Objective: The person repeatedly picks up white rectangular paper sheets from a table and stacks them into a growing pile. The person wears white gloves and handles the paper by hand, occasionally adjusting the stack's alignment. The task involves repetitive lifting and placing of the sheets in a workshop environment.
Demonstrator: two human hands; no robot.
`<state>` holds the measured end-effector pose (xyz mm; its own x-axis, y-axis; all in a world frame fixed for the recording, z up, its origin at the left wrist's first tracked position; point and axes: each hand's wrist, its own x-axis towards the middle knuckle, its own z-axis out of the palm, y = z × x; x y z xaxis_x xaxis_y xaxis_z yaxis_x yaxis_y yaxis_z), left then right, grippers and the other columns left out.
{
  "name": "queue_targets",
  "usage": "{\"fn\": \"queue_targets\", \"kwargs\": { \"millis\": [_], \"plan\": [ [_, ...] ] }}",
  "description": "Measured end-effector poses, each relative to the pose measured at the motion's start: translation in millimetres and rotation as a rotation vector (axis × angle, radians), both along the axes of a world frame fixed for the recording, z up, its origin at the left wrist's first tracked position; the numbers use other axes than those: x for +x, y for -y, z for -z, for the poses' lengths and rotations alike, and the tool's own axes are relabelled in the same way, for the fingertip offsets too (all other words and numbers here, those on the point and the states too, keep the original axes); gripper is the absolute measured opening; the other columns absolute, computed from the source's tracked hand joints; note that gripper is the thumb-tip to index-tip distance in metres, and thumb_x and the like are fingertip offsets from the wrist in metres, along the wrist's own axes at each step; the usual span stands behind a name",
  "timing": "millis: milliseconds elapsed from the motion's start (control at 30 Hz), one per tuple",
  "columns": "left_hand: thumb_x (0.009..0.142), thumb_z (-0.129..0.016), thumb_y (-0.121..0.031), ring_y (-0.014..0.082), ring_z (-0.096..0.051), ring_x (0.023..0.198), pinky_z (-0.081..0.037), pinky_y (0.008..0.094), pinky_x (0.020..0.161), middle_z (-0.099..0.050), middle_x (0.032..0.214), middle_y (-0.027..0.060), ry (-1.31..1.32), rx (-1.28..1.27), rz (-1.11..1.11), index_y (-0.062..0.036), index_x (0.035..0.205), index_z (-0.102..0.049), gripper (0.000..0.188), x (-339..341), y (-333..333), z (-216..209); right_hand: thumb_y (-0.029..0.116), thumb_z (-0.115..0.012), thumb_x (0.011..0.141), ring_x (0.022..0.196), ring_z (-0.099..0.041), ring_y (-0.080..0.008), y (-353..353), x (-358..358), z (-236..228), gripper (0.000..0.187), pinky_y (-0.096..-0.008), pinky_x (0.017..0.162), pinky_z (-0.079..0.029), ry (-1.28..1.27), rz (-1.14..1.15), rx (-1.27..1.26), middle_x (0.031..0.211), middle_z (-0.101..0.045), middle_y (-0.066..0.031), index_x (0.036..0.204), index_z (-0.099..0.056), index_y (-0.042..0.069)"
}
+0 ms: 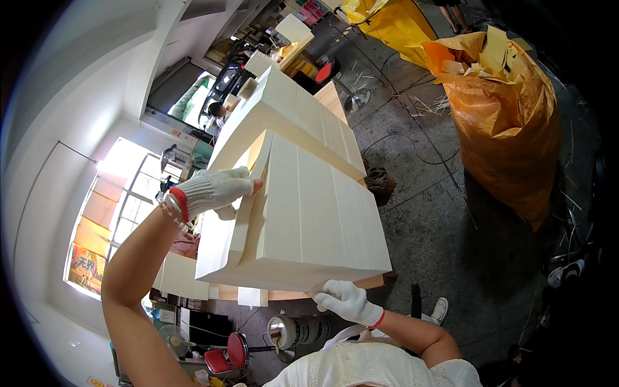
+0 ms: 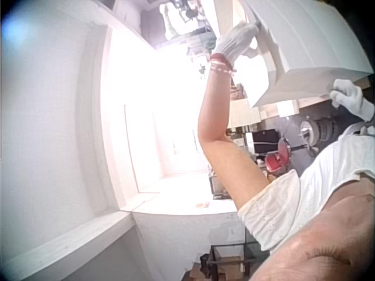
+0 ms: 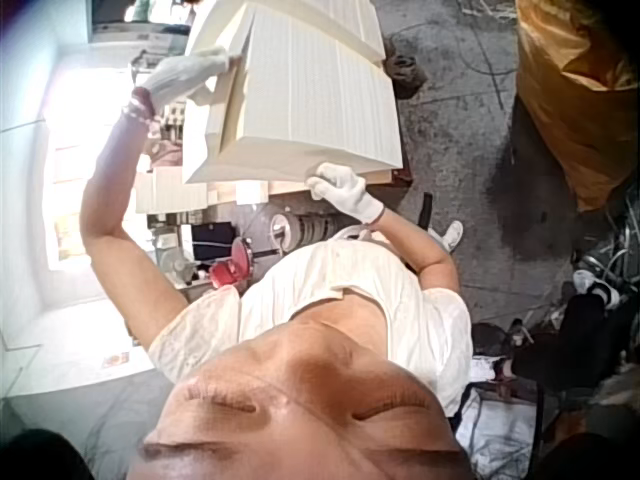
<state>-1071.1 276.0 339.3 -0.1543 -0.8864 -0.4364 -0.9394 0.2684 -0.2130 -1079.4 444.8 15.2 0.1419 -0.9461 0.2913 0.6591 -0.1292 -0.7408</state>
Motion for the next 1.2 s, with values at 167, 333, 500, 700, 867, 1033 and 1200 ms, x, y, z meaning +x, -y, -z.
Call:
{"fn": "queue_targets", "kwargs": {
  "millis": [167, 333, 500, 700, 867, 1033, 1200],
  "plan": [
    [0.090, -0.049, -0.056, 0.0179, -0.059, 0.075, -0.048, 0.0298, 0.072, -0.055, 0.081, 0.0087, 0.022, 0.012, 0.000, -0.0058, 0.088, -0.052, 0.050, -3, -5, -4, 0.013, -0.058, 0.091, 0.068, -0.059, -0.0082, -1, -1, -2, 0.017, -0.0235, 0.063, -0.049, 0.024, -0.007, -0.010, 0.077, -0.063, -0.0049, 0.096, -0.063, -0.002],
    [0.090, -0.049, -0.056, 0.0171, -0.060, 0.076, -0.048, 0.0290, 0.072, -0.055, 0.079, 0.0083, 0.018, -0.026, 0.010, -0.0063, 0.087, -0.053, 0.050, -1, -4, -1, 0.013, -0.058, 0.091, 0.068, -0.059, -0.0084, 0, 2, 2, 0.017, -0.0236, 0.063, -0.049, -0.004, -0.004, -0.010, 0.079, -0.063, -0.0048, 0.098, -0.063, -0.002],
    [0.089, -0.053, -0.055, 0.0153, -0.059, 0.074, -0.048, 0.0287, 0.070, -0.055, 0.077, 0.0066, -0.035, -0.021, -0.020, -0.0073, 0.084, -0.054, 0.048, -3, -6, -2, 0.013, -0.058, 0.091, 0.069, -0.059, -0.0087, 0, 1, 0, 0.017, -0.0238, 0.063, -0.049, -0.006, 0.006, -0.015, 0.080, -0.063, -0.0049, 0.099, -0.063, -0.002],
    [0.089, -0.055, -0.054, 0.0135, -0.059, 0.072, -0.048, 0.0291, 0.066, -0.054, 0.076, 0.0044, -0.065, 0.003, 0.004, -0.0077, 0.083, -0.053, 0.046, 0, -1, -3, 0.013, -0.057, 0.091, 0.068, -0.059, -0.0087, 1, 2, -1, 0.018, -0.0240, 0.063, -0.049, 0.013, 0.001, -0.021, 0.079, -0.062, -0.0046, 0.100, -0.062, -0.002],
    [0.091, -0.051, -0.046, 0.0141, -0.056, 0.068, -0.047, 0.0288, 0.065, -0.053, 0.075, 0.0042, 0.012, -0.078, 0.023, -0.0058, 0.083, -0.052, 0.041, -1, -3, -2, 0.013, -0.060, 0.090, 0.066, -0.059, -0.0106, -1, -1, -2, 0.018, -0.0259, 0.061, -0.049, -0.050, -0.003, -0.035, 0.078, -0.062, -0.0059, 0.099, -0.062, -0.001],
    [0.085, -0.049, -0.029, 0.0156, -0.061, 0.074, -0.049, 0.0291, 0.066, -0.060, 0.084, 0.0079, -0.149, -0.145, -0.065, 0.0007, 0.100, -0.058, 0.035, 5, -8, -24, 0.005, -0.067, 0.081, 0.066, -0.060, -0.0272, -2, -76, -66, 0.018, -0.0332, 0.062, -0.050, -0.195, 0.691, -0.667, 0.079, -0.062, -0.0105, 0.098, -0.063, 0.001],
    [0.083, -0.050, -0.031, 0.0171, -0.063, 0.075, -0.049, 0.0292, 0.071, -0.063, 0.090, 0.0094, -0.230, -0.150, -0.040, 0.0009, 0.107, -0.058, 0.041, 27, -7, -31, 0.009, -0.062, 0.076, 0.080, -0.062, -0.0324, 81, -106, -190, 0.019, -0.0390, 0.070, -0.050, -0.767, 0.907, -0.965, 0.093, -0.062, -0.0168, 0.094, -0.062, 0.002]
  ]
}}
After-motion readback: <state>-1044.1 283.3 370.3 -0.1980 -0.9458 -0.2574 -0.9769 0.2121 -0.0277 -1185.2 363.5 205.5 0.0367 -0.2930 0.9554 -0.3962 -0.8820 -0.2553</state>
